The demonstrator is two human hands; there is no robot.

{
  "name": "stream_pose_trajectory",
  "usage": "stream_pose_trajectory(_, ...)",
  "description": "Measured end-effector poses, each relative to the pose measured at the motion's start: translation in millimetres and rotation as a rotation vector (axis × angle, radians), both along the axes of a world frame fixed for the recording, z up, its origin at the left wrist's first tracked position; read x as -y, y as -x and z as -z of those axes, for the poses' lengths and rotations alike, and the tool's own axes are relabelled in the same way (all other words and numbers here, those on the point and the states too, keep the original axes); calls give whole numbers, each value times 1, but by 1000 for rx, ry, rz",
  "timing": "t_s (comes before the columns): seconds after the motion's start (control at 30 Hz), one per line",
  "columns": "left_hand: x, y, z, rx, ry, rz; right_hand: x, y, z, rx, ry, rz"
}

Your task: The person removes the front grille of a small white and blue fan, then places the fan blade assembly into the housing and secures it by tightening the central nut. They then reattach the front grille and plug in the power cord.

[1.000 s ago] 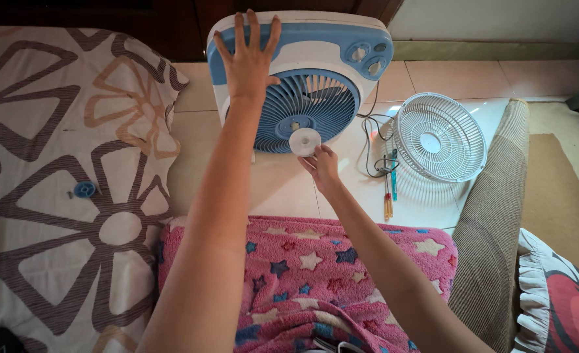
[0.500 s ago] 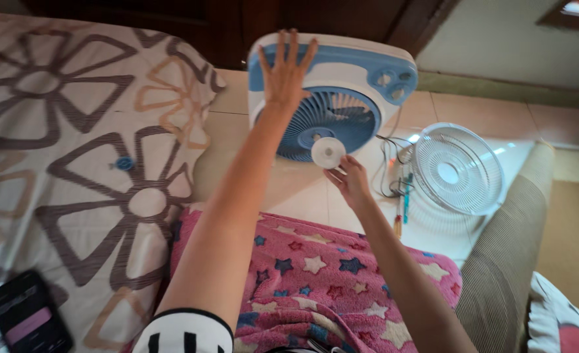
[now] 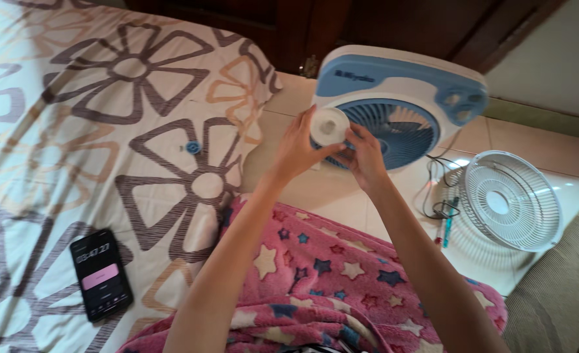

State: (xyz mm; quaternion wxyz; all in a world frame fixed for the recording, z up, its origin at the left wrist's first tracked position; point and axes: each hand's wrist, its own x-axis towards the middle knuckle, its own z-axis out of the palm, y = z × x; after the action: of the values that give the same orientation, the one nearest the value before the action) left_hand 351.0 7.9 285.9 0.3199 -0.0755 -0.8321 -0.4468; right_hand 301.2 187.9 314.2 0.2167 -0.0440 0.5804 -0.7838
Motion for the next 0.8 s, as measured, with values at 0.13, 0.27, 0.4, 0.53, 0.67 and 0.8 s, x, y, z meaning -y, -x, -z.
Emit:
stream_pose_trajectory(0.13, 49, -24, 9, 72, -47, -72, 64, 2, 9, -17, -113, -40)
stream_pose_trajectory(0.27, 103, -42, 24, 128, -55, -175, 126, 1, 25, 6, -157, -130)
stream_pose_trajectory(0.4, 153, -53, 50, 123, -72, -336, 186, 4, 49, 11, -137, -228)
stream_pose_trajectory(0.53, 206, -71, 77, 143, -157, -486, 242, 13, 85, -13, -277, -280)
stream_pose_trajectory(0.67, 251, -95, 98, 193, -122, -695, 296, 20, 132, -241, -454, -352)
stream_pose_trajectory(0.8, 279, -115, 114, 275, -98, -784, 340, 21, 168, -660, -646, -341)
